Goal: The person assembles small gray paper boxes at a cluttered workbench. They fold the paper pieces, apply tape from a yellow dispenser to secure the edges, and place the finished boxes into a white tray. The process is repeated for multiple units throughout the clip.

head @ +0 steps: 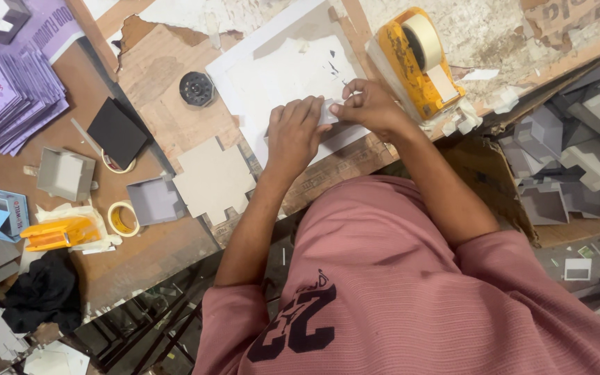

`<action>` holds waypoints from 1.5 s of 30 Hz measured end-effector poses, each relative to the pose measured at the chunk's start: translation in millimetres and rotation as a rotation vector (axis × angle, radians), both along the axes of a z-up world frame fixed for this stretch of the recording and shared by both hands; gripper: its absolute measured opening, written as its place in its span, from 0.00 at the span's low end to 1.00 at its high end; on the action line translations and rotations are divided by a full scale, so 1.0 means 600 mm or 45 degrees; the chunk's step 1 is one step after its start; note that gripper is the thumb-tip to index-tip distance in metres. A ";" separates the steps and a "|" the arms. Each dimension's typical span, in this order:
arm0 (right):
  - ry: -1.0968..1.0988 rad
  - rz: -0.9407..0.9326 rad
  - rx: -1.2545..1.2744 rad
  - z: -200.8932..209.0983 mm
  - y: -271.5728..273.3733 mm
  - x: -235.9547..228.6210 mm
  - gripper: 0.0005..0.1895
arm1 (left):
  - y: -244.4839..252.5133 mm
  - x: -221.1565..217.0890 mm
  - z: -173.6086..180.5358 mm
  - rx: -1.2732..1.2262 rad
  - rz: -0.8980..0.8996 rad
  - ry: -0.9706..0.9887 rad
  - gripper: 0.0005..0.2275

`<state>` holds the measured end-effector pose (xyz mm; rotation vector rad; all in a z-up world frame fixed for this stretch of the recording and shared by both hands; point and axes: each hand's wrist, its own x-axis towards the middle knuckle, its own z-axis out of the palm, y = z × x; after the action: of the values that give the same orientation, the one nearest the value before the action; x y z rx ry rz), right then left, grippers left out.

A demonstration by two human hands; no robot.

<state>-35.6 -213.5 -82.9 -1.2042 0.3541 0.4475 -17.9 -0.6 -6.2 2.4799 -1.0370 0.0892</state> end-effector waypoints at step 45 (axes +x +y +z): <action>-0.666 0.134 -0.010 -0.084 -0.008 -0.132 0.04 | 0.004 0.012 0.043 0.300 -0.408 0.005 0.29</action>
<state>-114.8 -218.3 -133.0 -1.3015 -0.1576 0.2070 -10.5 1.6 19.3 2.4760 -1.5034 -0.1453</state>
